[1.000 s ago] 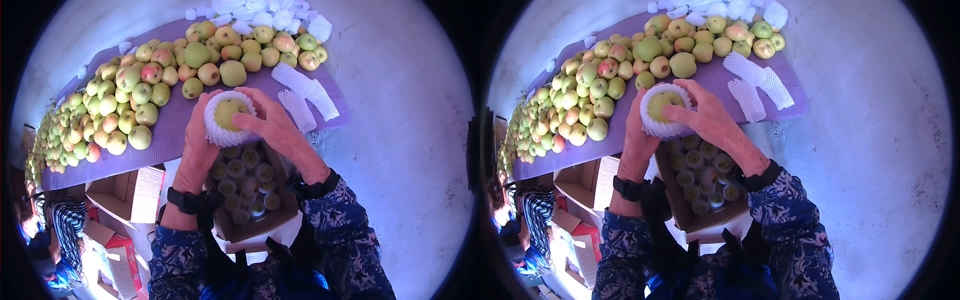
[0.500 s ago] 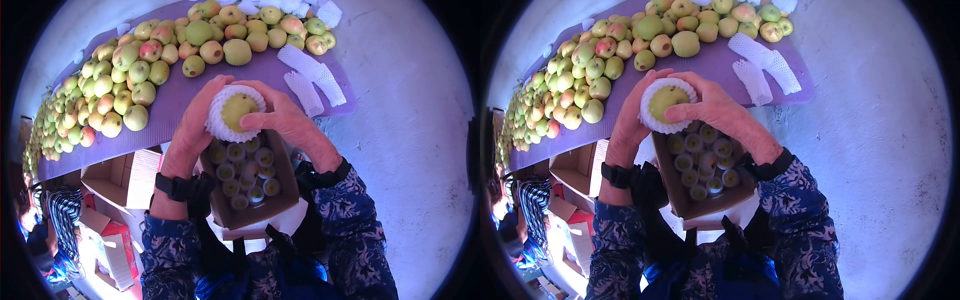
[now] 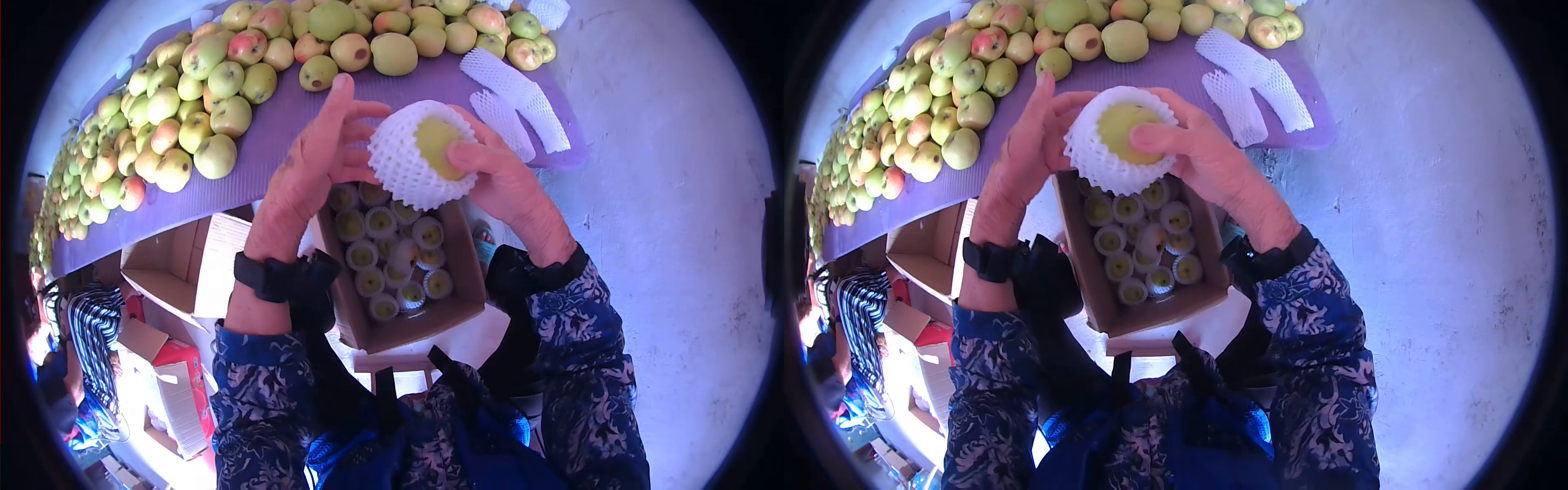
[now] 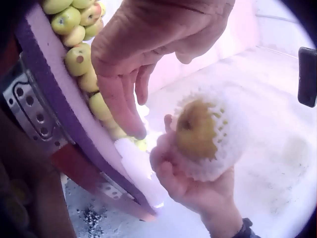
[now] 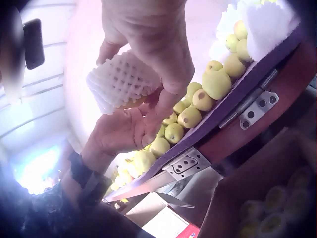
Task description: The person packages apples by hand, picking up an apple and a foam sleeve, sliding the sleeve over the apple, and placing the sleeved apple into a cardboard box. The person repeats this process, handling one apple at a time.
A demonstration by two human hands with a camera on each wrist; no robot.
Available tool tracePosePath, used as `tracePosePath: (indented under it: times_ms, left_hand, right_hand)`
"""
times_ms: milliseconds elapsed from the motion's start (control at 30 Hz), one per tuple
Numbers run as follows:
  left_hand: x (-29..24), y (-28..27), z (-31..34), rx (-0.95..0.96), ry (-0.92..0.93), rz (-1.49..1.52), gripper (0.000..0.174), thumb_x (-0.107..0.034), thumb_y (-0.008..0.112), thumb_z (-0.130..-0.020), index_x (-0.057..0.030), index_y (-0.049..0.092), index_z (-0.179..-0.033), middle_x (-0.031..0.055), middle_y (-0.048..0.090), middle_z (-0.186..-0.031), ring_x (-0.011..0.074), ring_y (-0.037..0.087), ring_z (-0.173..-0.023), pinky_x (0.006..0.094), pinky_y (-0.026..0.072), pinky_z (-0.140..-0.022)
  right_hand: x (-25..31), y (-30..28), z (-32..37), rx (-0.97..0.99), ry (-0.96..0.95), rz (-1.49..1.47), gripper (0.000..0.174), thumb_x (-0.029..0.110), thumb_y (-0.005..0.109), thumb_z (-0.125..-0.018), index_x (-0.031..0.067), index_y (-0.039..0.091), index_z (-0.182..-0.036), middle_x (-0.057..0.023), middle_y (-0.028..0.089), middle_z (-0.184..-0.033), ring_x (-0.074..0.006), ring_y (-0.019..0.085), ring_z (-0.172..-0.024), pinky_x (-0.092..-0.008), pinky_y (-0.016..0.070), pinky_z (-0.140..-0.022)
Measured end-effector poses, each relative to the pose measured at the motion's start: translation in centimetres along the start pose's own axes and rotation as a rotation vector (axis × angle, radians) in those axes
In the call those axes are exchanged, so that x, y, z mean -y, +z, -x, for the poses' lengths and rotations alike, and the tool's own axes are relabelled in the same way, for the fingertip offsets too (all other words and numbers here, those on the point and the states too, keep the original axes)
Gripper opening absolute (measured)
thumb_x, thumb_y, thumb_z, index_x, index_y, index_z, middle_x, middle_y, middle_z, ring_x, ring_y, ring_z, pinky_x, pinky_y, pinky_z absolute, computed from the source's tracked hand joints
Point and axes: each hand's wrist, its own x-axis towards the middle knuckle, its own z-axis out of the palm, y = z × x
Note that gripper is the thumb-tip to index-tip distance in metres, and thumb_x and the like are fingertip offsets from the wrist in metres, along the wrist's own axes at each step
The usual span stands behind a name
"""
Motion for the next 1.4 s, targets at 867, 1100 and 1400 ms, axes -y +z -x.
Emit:
tracePosePath:
  times_ms: [867,1100,1400]
  left_hand:
    - [5.4,2.1,4.4,0.107,-0.105,-0.481,0.02,-0.019,0.061,-0.084,-0.0004,0.065,-0.081,0.0054,0.062,-0.064,0.0124,0.062,-0.052,0.0247,0.0447,-0.044]
    - [21.0,0.4,1.5,-0.076,-0.169,-0.612,0.022,-0.021,0.058,-0.081,-0.0011,0.066,-0.087,0.0121,0.066,-0.071,0.0222,0.065,-0.056,0.0348,0.0522,-0.051]
    - [35.3,-1.7,-0.1,-0.025,-0.17,-1.134,0.044,-0.024,0.067,-0.075,-0.0039,0.054,-0.113,0.0223,0.064,-0.1,0.0413,0.06,-0.099,0.0499,0.0493,-0.085]
  right_hand:
    - [-12.6,0.0,12.7,-0.359,0.319,-0.271,0.061,0.014,0.069,-0.079,0.0037,0.04,-0.131,-0.0119,0.054,-0.123,-0.0244,0.055,-0.117,-0.041,0.045,-0.099]
    - [-19.9,-4.6,9.9,-0.637,0.313,0.024,0.072,0.025,0.073,-0.075,-0.0008,0.04,-0.133,-0.0157,0.056,-0.117,-0.0264,0.057,-0.11,-0.0356,0.0462,-0.092]
    - [-23.8,-7.9,9.1,-0.567,0.62,0.459,0.074,0.03,0.076,-0.067,-0.0043,0.049,-0.126,-0.0199,0.06,-0.117,-0.0298,0.059,-0.108,-0.0338,0.0443,-0.093]
